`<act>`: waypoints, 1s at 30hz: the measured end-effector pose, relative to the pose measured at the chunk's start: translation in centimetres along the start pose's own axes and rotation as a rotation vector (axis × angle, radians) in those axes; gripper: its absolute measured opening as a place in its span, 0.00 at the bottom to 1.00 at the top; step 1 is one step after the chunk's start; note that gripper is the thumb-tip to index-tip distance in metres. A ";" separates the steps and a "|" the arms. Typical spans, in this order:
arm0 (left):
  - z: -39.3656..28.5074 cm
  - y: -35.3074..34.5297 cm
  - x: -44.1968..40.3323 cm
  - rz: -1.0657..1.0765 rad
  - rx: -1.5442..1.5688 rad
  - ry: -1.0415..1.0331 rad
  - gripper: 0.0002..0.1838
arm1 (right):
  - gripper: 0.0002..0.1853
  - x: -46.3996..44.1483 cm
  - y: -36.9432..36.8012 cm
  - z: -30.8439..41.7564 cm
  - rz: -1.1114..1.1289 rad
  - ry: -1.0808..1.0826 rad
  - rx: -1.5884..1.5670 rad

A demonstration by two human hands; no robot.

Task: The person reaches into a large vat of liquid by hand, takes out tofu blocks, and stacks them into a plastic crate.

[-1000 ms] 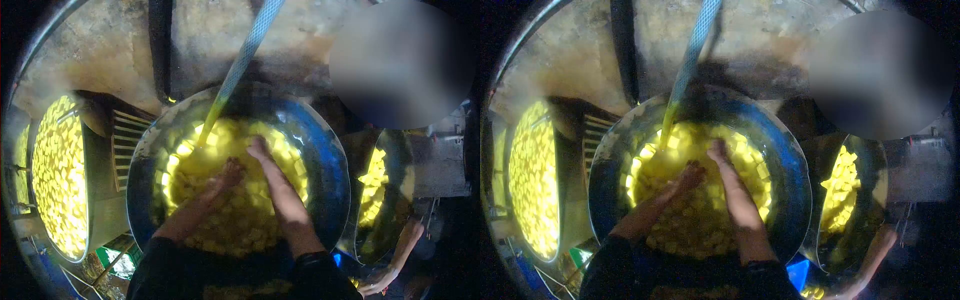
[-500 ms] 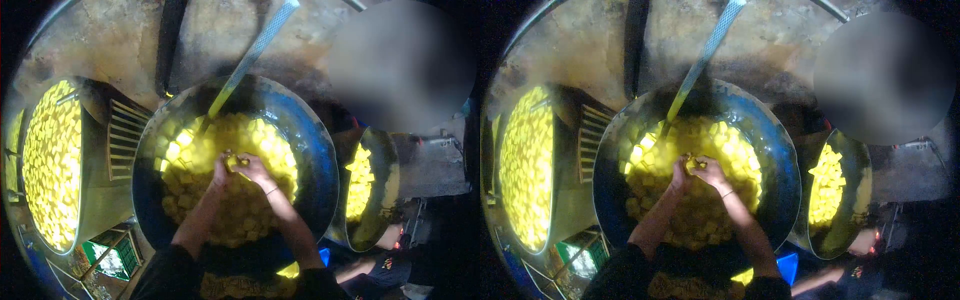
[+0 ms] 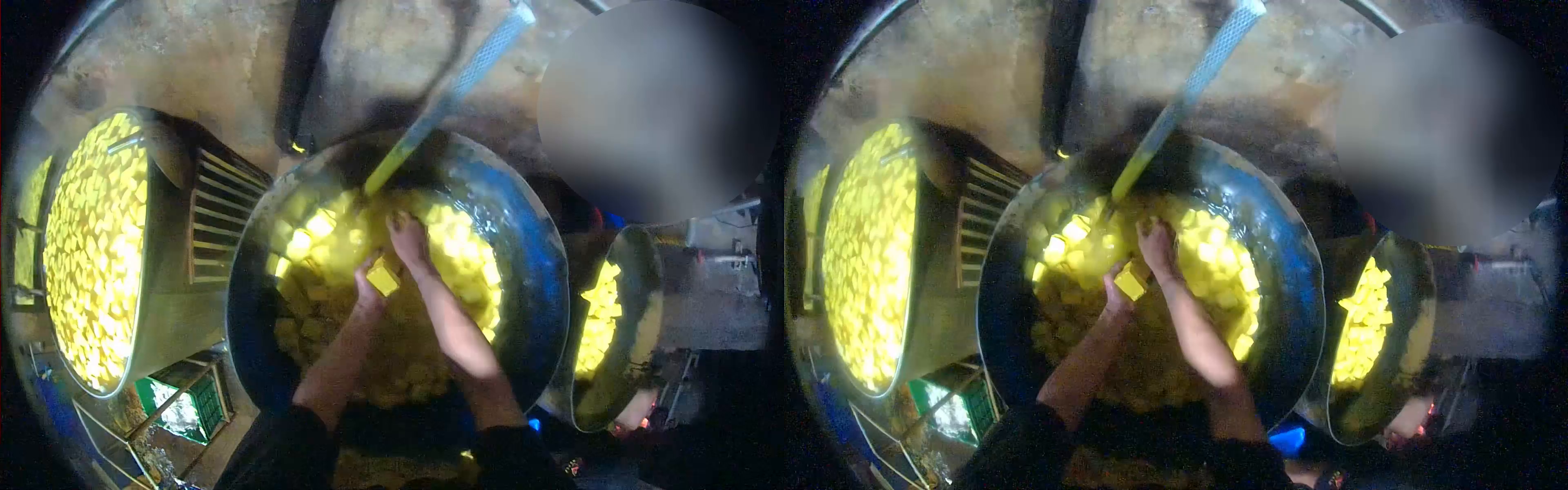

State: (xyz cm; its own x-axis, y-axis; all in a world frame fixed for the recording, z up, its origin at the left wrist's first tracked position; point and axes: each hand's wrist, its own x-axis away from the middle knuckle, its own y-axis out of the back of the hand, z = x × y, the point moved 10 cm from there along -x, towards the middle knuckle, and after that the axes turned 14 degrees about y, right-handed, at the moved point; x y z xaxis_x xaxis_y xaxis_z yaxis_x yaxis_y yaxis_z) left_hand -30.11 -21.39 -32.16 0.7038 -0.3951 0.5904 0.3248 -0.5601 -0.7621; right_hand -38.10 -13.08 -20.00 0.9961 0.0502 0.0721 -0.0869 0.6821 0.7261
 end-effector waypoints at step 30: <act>16.8 -23.7 17.8 0.778 0.160 0.684 0.20 | 0.38 27.9 20.0 7.1 -0.239 0.345 -0.179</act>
State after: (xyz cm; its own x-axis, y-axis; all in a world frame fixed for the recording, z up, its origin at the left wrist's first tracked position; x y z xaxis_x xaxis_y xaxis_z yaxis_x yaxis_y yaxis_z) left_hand -14.64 -2.92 -8.05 0.2631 -0.9604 -0.0911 0.0506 0.1081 -0.9929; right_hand -12.14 -3.19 1.38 0.9366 0.0959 -0.3370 0.1189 0.8177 0.5632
